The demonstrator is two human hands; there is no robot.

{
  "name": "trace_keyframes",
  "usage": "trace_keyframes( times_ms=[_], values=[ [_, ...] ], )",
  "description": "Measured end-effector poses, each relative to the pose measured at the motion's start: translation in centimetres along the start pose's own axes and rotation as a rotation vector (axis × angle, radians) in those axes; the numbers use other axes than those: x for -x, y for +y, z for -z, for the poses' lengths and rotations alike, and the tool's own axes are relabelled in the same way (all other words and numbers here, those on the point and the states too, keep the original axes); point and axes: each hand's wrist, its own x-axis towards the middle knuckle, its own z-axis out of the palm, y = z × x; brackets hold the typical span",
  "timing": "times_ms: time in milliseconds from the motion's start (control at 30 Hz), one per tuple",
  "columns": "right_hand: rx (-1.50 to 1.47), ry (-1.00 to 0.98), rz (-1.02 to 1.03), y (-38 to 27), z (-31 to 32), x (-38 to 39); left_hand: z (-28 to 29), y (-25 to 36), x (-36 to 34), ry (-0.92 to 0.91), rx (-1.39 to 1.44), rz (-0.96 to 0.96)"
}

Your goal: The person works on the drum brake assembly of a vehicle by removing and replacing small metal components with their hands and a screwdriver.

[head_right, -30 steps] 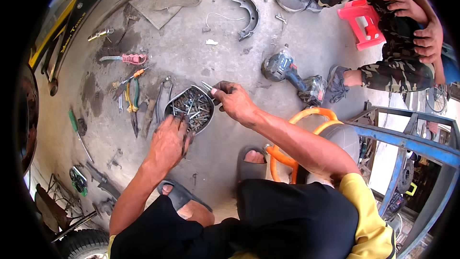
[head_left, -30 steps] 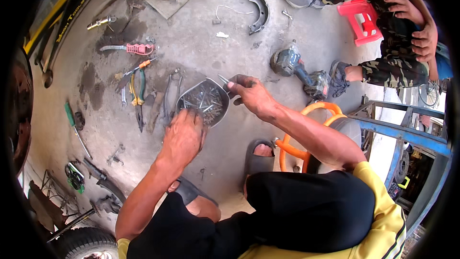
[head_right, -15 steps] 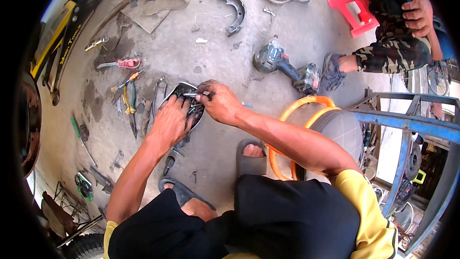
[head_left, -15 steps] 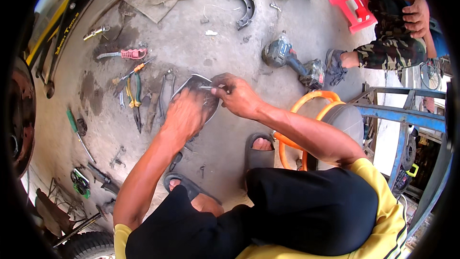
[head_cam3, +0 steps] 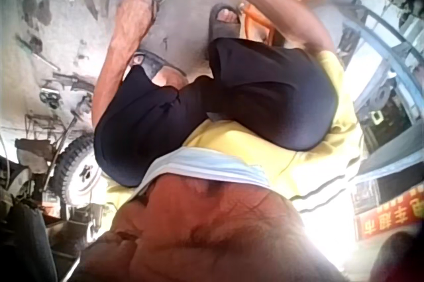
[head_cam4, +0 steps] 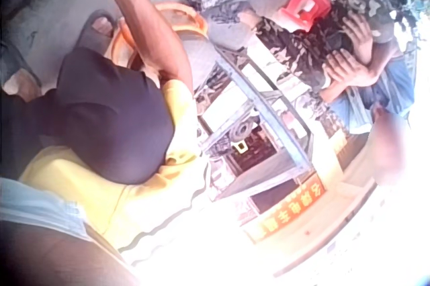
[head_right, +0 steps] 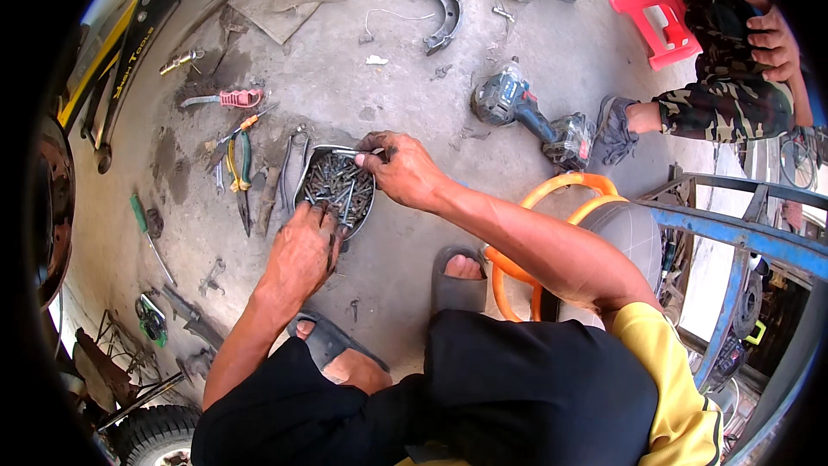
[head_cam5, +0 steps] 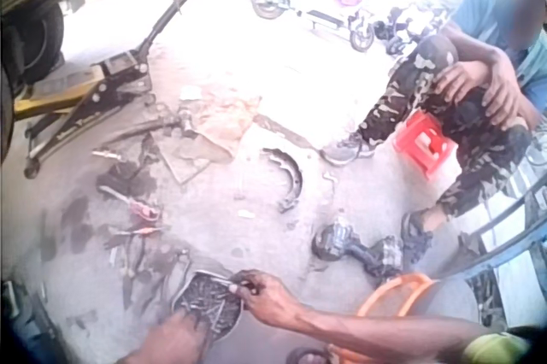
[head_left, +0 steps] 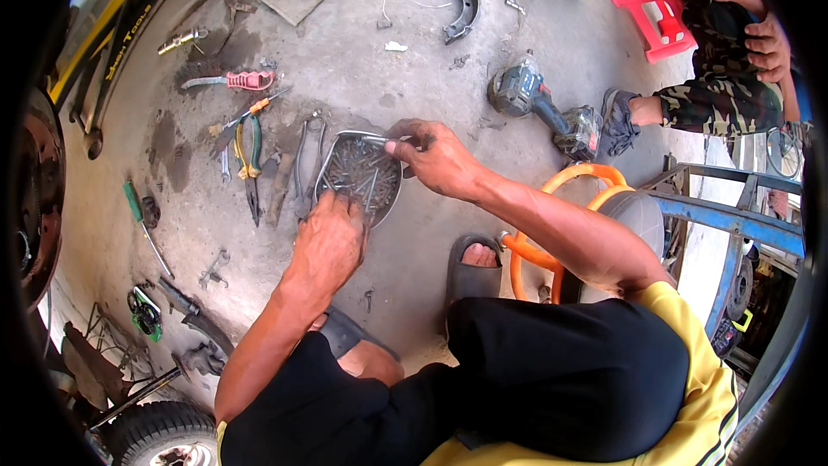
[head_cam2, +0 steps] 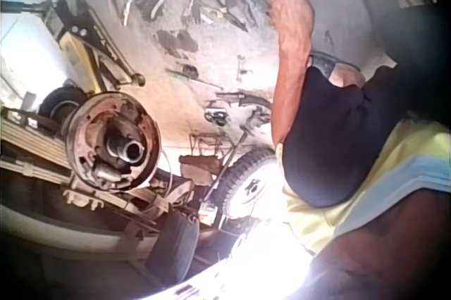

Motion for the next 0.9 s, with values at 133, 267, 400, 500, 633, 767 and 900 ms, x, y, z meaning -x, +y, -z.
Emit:
trace_keyframes(
  times_ms=[133, 267, 400, 500, 633, 767, 900],
  values=[
    [0.032, 0.034, 0.065, 0.5, 0.0, 0.2, 0.4, 0.0, -0.5, 0.011, -0.016, 0.004],
    [0.045, 0.029, 0.049, 0.4, 0.3, 0.4, 0.8, 0.3, -2.4, -0.002, -0.002, 0.039],
    [0.021, 0.031, 0.044, 0.7, 0.1, 0.1, 0.3, -0.1, -5.0, 0.054, 0.054, -0.053],
    [0.03, 0.044, 0.069, 0.8, -0.1, 0.0, 0.2, -0.6, -5.7, -0.019, 0.044, -0.058],
    [0.045, 0.044, 0.067, 0.2, 0.1, 0.3, -0.4, -0.3, -4.8, 0.017, -0.003, -0.009],
    [0.071, 0.049, 0.155, 1.3, -0.3, -0.4, -0.5, -0.4, -2.5, 0.066, -0.017, 0.03],
    [0.057, 0.037, 0.15, 1.6, -0.2, -0.5, -0.1, -0.2, -1.8, 0.121, -0.069, 0.018]
  ],
)
